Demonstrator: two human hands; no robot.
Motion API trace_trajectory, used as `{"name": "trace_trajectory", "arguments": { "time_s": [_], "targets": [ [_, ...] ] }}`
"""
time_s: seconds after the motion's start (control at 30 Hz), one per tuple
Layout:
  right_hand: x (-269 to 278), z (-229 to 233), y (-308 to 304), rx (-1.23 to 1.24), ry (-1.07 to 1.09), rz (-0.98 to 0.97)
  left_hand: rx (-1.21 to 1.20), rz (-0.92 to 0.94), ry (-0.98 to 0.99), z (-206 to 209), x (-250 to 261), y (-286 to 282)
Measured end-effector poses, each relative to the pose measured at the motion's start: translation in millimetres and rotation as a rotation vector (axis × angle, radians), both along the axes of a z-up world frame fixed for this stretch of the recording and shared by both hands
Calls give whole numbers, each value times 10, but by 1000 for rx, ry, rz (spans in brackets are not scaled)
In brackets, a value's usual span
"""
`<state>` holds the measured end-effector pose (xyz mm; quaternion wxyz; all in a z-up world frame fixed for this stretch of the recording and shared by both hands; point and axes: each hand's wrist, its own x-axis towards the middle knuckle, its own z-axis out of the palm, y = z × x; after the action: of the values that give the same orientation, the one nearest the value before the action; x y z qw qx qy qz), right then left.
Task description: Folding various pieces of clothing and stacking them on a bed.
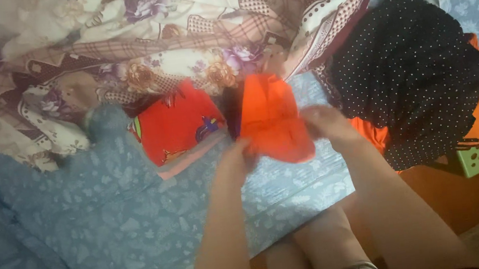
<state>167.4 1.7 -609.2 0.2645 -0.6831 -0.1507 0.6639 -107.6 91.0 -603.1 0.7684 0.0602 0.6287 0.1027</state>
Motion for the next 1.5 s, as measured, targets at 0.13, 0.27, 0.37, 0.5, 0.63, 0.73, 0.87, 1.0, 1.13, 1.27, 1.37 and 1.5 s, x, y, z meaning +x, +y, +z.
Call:
{"name": "trace_trajectory", "arguments": {
  "time_s": [0.13,0.27,0.37,0.5,0.63,0.73,0.87,1.0,1.13,1.27,1.37,1.5],
  "targets": [
    [-20,-4,271,219,-119,-480,483,186,-152,33,225,297],
    [-146,-256,198,282,-321,-392,983,-290,315,-512,288,161],
    [-296,-258,186,364,-525,-123,1171,-822,835,-639,355,80],
    [-397,-135,170,260,-636,50,865,-787,635,-42,410,191],
    [-383,-92,76,313,-573,134,773,-931,706,81,215,185],
    [-490,-112,86,204,-619,129,1053,-820,823,127,241,90],
    [-591,-369,1,229,-634,74,1400,-865,655,375,516,-24],
    [-544,-314,-32,252,-610,-141,1251,-1339,678,87,558,-93],
    [-299,-357,-198,228,-821,-188,1199,-1435,771,-57,630,-28],
    [-67,-433,-560,76,-1180,-228,1126,-1477,794,275,837,24],
    [47,-524,-785,-36,-1302,-246,995,-1486,809,474,972,-64],
    [292,-192,-646,153,-1344,-306,1347,-1150,713,611,1100,-288]
  ]
}}
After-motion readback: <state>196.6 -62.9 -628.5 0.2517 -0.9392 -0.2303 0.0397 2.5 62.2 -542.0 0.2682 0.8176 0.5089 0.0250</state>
